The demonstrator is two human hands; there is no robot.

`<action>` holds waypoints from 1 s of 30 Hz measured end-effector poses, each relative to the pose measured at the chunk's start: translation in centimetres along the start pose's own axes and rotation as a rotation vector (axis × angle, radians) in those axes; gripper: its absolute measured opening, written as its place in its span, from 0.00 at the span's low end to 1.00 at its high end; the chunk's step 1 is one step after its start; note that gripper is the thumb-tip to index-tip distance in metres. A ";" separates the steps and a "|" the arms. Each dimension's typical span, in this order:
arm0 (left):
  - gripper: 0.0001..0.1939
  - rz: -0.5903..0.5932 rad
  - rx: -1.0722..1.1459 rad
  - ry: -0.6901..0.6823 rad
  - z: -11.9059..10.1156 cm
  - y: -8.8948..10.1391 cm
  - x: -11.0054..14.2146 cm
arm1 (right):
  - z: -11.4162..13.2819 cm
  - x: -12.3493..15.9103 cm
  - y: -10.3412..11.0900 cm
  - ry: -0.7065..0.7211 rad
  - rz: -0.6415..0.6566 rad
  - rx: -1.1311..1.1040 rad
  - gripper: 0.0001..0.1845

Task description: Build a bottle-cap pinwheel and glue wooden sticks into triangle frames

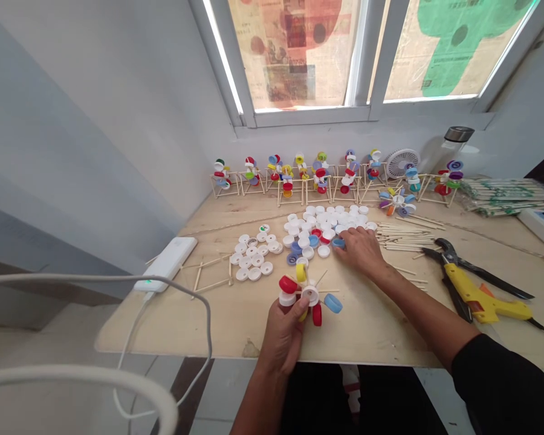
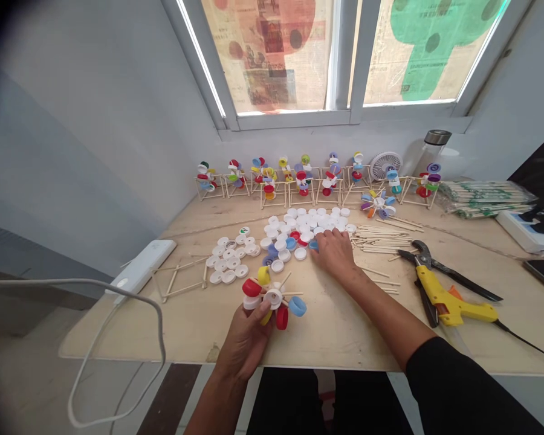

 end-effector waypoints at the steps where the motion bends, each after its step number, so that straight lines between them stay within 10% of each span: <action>1: 0.19 -0.004 0.003 0.001 0.0 0.1 0.0 | 0.1 0.2 0.1 0.003 -0.002 -0.005 0.14; 11: 0.18 0.012 0.041 0.019 -0.2 0.4 -0.1 | 2.0 3.4 0.1 0.150 0.024 -0.081 0.11; 30: 0.16 0.066 0.129 0.010 -0.5 -0.5 0.3 | 3.7 1.1 0.7 0.097 -0.097 0.031 0.18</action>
Point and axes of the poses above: each hand's wrist, its own x-axis away from the middle knuckle, its own y-axis out of the back of the hand, z = x × y, the point moved 6 cm from there along -x, towards the middle knuckle, and after that the axes turned 6 degrees about x, right-handed, at the moved point
